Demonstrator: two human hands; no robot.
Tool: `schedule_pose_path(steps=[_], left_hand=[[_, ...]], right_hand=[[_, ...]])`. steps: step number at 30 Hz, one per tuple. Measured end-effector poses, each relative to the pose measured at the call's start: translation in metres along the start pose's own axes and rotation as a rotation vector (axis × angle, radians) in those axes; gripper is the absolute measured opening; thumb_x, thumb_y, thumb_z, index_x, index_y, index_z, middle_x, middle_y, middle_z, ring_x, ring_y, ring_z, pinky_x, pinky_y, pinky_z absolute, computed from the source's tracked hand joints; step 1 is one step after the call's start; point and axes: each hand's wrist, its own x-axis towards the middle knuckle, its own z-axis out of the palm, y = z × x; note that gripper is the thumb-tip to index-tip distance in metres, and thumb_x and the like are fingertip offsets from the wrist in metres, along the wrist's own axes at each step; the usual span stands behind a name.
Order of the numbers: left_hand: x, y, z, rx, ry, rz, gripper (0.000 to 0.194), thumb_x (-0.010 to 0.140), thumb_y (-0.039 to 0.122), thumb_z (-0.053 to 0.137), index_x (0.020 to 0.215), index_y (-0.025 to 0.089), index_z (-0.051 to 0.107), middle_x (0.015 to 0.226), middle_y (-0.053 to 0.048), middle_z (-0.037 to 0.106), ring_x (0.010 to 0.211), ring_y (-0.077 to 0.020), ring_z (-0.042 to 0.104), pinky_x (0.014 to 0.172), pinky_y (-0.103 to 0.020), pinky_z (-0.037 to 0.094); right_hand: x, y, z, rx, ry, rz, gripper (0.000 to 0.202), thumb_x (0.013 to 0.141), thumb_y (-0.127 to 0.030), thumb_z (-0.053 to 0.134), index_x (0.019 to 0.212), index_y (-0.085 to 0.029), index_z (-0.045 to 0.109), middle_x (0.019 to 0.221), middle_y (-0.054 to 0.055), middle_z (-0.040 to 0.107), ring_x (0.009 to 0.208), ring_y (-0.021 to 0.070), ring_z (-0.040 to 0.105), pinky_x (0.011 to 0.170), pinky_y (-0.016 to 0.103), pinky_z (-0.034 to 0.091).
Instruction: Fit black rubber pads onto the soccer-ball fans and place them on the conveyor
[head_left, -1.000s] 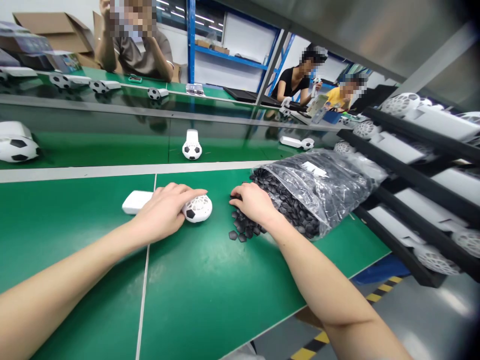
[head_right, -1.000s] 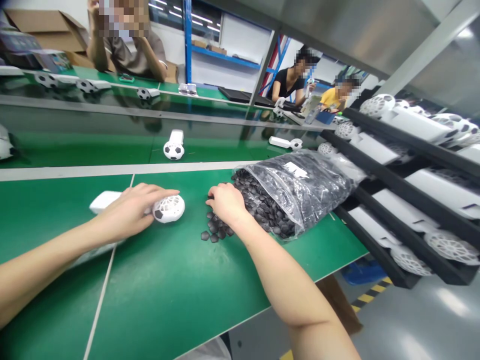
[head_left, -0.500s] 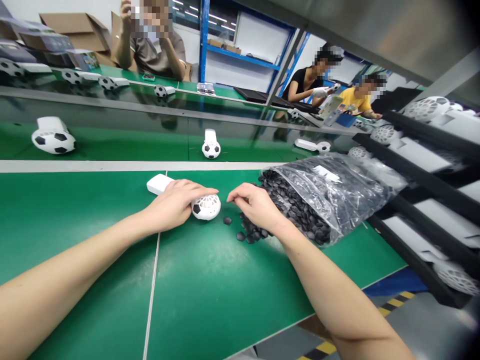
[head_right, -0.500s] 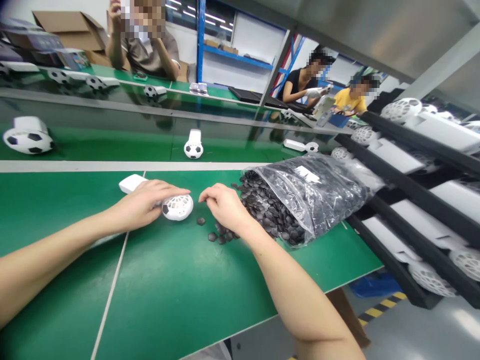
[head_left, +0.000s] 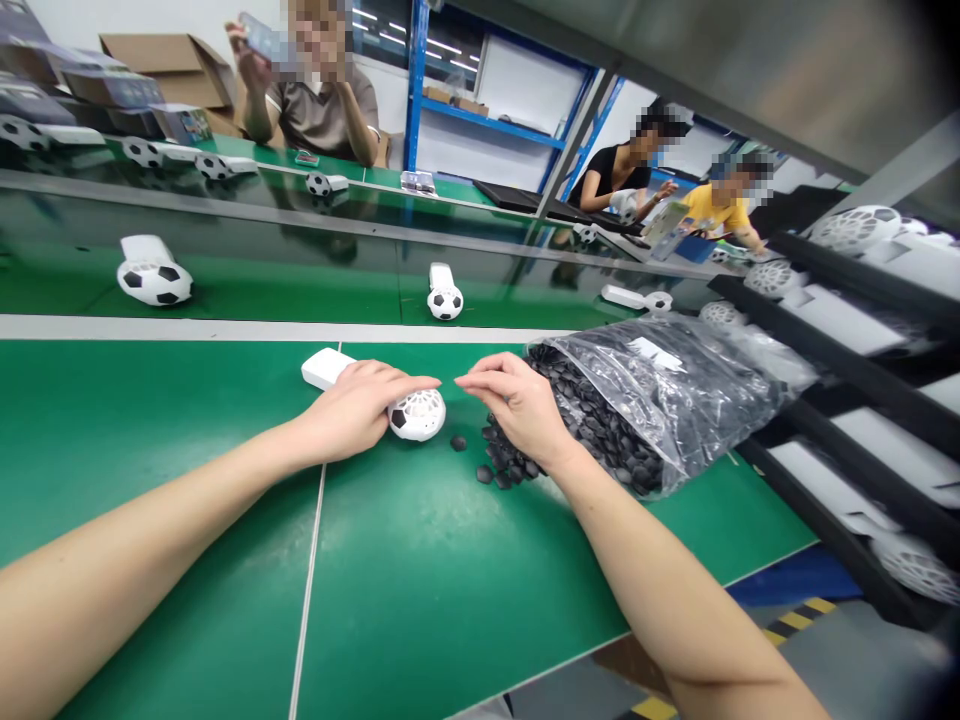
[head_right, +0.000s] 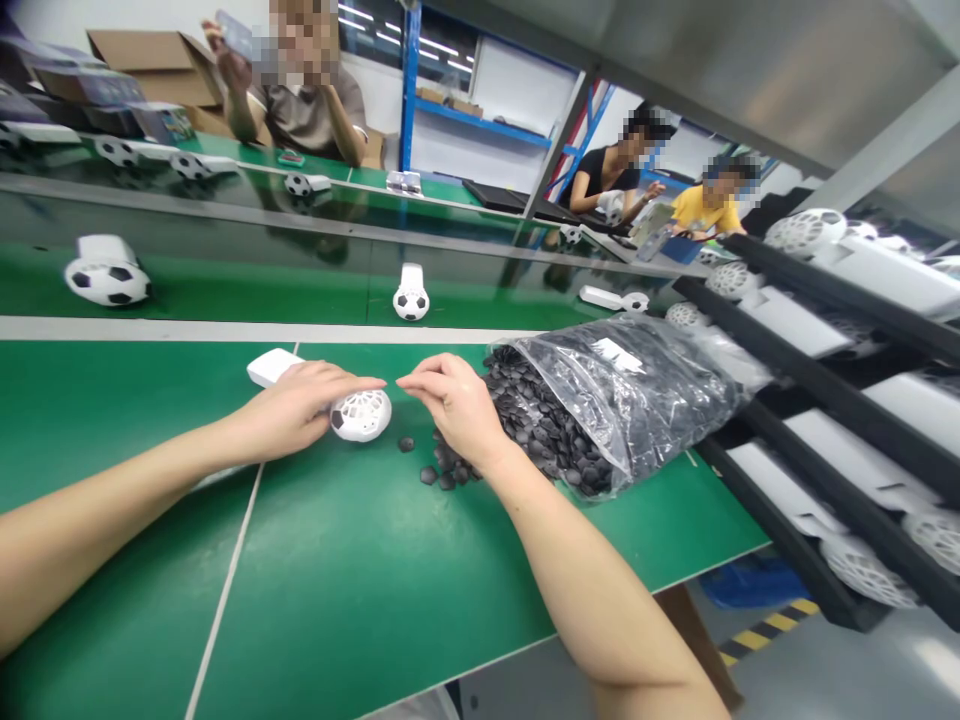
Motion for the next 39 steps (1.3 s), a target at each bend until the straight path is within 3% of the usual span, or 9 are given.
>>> schedule_pose_path(steps=[5,9,13,19,21,24,28,35,39], left_hand=[[-0.002,-0.001,-0.003,-0.025,-0.037,-0.013,0.068,0.068,0.007,0.045,0.131,0.032,0.037,0.115,-0.002,0.056,0.106,-0.0239,0.046,0.090,-0.037,0.032],[-0.002,0.001,-0.005,-0.080,-0.057,-0.080,0.078,0.065,0.044,0.063,0.134,0.022,0.034,0.117,-0.010,0.053,0.109,-0.0302,0.043,0.090,-0.041,0.034],[0.000,0.009,-0.002,-0.079,-0.012,-0.117,0.090,0.056,0.071,0.058,0.128,0.020,0.044,0.113,-0.012,0.056,0.106,-0.0321,0.044,0.091,-0.046,0.033],[0.001,0.021,0.002,-0.065,0.069,-0.163,0.068,0.065,0.066,0.055,0.115,0.019,0.055,0.107,-0.009,0.059,0.104,-0.0296,0.047,0.096,-0.049,0.030],[0.001,0.023,0.003,-0.067,0.072,-0.169,0.063,0.065,0.061,0.058,0.113,0.020,0.055,0.105,-0.009,0.060,0.104,-0.0289,0.048,0.098,-0.050,0.028],[0.002,0.024,0.003,-0.081,0.086,-0.184,0.057,0.065,0.055,0.061,0.109,0.019,0.057,0.102,-0.008,0.061,0.103,-0.0276,0.049,0.101,-0.050,0.023],[0.002,0.023,0.003,-0.115,0.101,-0.168,0.049,0.065,0.050,0.063,0.103,0.019,0.058,0.098,-0.006,0.061,0.098,-0.0265,0.051,0.098,-0.049,0.027],[-0.001,0.010,0.002,-0.149,0.061,-0.016,0.062,0.065,0.053,0.064,0.114,0.020,0.051,0.110,-0.009,0.058,0.110,-0.0287,0.044,0.102,-0.051,0.022],[-0.001,0.007,-0.003,-0.187,-0.047,0.023,0.059,0.069,0.048,0.063,0.121,0.025,0.047,0.126,-0.008,0.051,0.129,-0.0312,0.025,0.105,-0.054,0.014]], right_hand=[[-0.001,-0.008,-0.001,0.170,-0.036,0.127,0.010,0.078,-0.019,0.061,0.086,-0.020,0.065,0.079,0.000,0.066,0.073,0.0122,0.060,0.070,0.025,0.049],[-0.003,-0.020,0.000,0.204,-0.193,0.008,0.011,0.082,-0.016,0.055,0.082,-0.021,0.065,0.084,0.000,0.066,0.082,0.0125,0.060,0.078,0.026,0.047],[-0.006,-0.025,0.008,0.204,-0.262,-0.073,0.014,0.084,-0.016,0.052,0.082,-0.021,0.065,0.084,0.002,0.066,0.084,0.0135,0.059,0.079,0.028,0.047],[-0.009,-0.022,0.021,0.258,-0.182,0.024,0.008,0.079,-0.017,0.059,0.086,-0.020,0.061,0.086,0.002,0.060,0.083,0.0131,0.057,0.076,0.027,0.048],[-0.009,-0.019,0.023,0.295,-0.149,0.124,0.022,0.072,-0.020,0.066,0.092,-0.019,0.057,0.095,0.004,0.057,0.091,0.0149,0.055,0.074,0.027,0.049],[-0.009,-0.016,0.028,0.477,-0.213,0.300,0.040,0.070,-0.022,0.067,0.105,-0.020,0.049,0.112,0.007,0.053,0.104,0.0167,0.053,0.079,0.029,0.049],[-0.007,-0.018,0.033,0.698,-0.282,0.408,0.037,0.073,-0.020,0.063,0.105,-0.019,0.045,0.111,0.007,0.055,0.098,0.0140,0.058,0.082,0.029,0.049],[-0.002,-0.011,0.008,0.196,-0.416,0.415,0.023,0.072,-0.035,0.065,0.085,-0.018,0.058,0.078,0.000,0.060,0.069,0.0122,0.057,0.061,0.025,0.046],[-0.005,-0.010,-0.002,-0.022,-0.588,0.294,0.015,0.068,-0.024,0.070,0.080,-0.019,0.063,0.076,-0.001,0.059,0.066,0.0113,0.057,0.062,0.023,0.044]])
